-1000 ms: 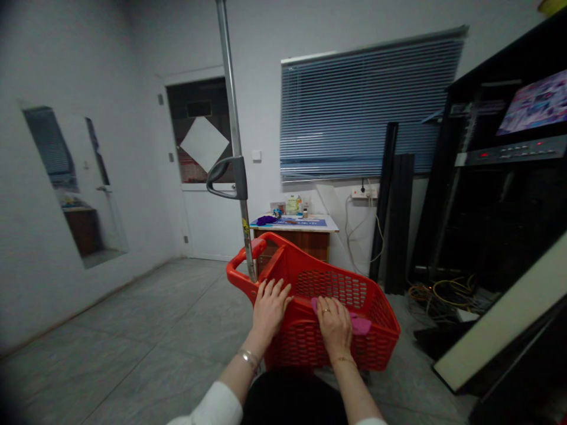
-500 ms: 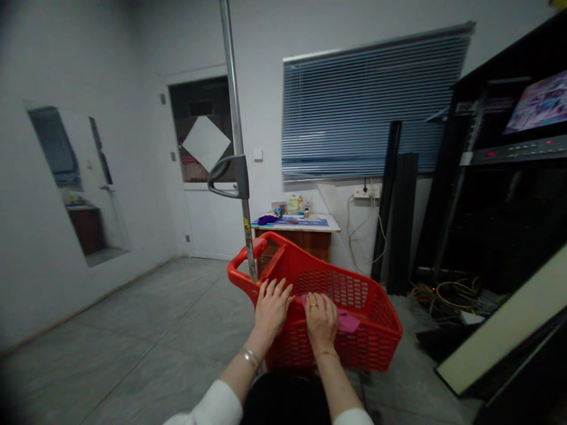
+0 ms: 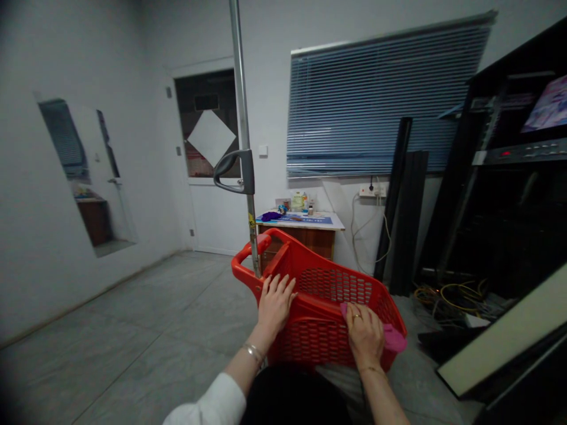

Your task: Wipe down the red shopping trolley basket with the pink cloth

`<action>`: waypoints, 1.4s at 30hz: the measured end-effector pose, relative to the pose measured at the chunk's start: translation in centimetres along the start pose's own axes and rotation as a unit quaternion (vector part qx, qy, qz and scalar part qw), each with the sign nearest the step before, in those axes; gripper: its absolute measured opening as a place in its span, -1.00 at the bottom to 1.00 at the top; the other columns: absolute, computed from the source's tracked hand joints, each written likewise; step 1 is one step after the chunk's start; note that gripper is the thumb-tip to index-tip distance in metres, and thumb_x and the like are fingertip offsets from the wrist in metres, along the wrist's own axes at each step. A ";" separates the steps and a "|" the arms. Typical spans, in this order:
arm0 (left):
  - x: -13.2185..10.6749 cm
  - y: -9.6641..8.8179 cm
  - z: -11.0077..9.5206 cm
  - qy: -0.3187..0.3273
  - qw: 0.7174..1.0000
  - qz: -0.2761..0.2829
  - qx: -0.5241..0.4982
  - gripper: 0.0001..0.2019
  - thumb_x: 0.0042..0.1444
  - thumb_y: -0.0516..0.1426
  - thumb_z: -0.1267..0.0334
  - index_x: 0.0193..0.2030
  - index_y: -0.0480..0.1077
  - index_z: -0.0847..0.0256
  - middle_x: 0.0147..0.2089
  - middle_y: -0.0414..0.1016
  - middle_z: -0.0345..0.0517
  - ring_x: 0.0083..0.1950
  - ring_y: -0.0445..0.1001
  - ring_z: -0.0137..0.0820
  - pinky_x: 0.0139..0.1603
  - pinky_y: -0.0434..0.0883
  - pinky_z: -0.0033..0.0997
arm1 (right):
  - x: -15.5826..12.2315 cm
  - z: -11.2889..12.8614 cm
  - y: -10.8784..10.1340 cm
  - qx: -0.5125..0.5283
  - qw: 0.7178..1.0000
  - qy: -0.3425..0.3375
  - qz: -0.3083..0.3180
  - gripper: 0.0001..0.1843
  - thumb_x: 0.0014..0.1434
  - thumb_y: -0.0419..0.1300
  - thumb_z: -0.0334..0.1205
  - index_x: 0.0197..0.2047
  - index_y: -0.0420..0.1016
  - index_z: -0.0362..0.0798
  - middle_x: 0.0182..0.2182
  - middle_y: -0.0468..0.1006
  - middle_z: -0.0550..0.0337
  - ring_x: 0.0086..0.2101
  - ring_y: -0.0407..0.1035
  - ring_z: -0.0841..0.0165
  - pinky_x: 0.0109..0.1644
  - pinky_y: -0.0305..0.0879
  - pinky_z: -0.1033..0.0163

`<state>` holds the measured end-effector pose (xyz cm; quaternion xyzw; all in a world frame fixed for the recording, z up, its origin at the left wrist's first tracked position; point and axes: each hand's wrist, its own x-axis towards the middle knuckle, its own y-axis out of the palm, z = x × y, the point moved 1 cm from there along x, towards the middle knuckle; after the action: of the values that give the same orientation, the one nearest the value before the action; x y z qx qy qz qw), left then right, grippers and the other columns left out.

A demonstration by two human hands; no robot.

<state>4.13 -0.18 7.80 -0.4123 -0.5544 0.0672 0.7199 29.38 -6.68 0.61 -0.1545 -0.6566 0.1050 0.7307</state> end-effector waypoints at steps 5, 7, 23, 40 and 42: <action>-0.1 -0.1 -0.1 -0.001 1.000 -0.003 0.003 -0.59 0.35 0.00 0.09 0.29 0.27 0.05 0.25 0.40 -0.12 0.27 0.30 -0.18 0.36 0.12 -0.03 | 1.9 8.2 1.3 0.028 0.999 -0.023 0.008 -0.71 0.33 0.01 -0.19 -0.14 0.55 -0.04 -0.20 0.57 0.11 -0.16 0.32 0.33 0.00 0.15 0.21; -0.2 -0.3 0.1 0.003 1.000 -0.003 0.002 -0.58 0.35 -0.02 0.08 0.31 0.25 0.06 0.26 0.39 -0.11 0.27 0.30 -0.19 0.36 0.11 -0.04 | 2.6 11.0 1.7 0.041 0.999 -0.008 0.005 -0.70 0.33 0.00 -0.19 -0.14 0.55 -0.05 -0.20 0.57 0.09 -0.15 0.32 0.32 0.00 0.15 0.20; 0.1 0.0 0.8 0.004 1.000 0.004 -0.003 -0.58 0.34 0.00 0.09 0.30 0.26 0.02 0.23 0.42 -0.14 0.26 0.31 -0.19 0.35 0.12 -0.06 | 0.0 1.3 -0.3 -0.004 1.000 0.005 0.016 -0.65 0.33 -0.03 -0.14 -0.19 0.57 -0.05 -0.21 0.57 0.08 -0.19 0.33 0.29 -0.05 0.17 0.18; 0.1 -1.2 2.5 0.022 0.999 0.021 0.016 -0.59 0.33 0.03 0.08 0.28 0.28 0.02 0.22 0.43 -0.10 0.25 0.32 -0.20 0.35 0.15 -0.09 | 0.1 4.0 -0.6 0.026 0.998 -0.033 0.057 -0.72 0.30 0.03 -0.18 -0.07 0.54 0.01 -0.14 0.57 0.14 -0.16 0.37 0.30 -0.03 0.19 0.19; 0.1 -1.3 2.4 0.021 0.999 0.021 0.016 -0.59 0.33 0.02 0.07 0.28 0.29 0.03 0.22 0.43 -0.11 0.25 0.32 -0.19 0.34 0.16 -0.07 | -0.4 2.2 -1.1 0.011 0.998 -0.031 0.057 -0.71 0.30 0.03 -0.17 -0.08 0.55 -0.01 -0.15 0.57 0.13 -0.16 0.36 0.30 -0.02 0.19 0.19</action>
<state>1.60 0.24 8.86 -0.4137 -0.5295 0.0822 0.7360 27.09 -7.63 0.87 -0.1801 -0.6679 0.1586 0.7045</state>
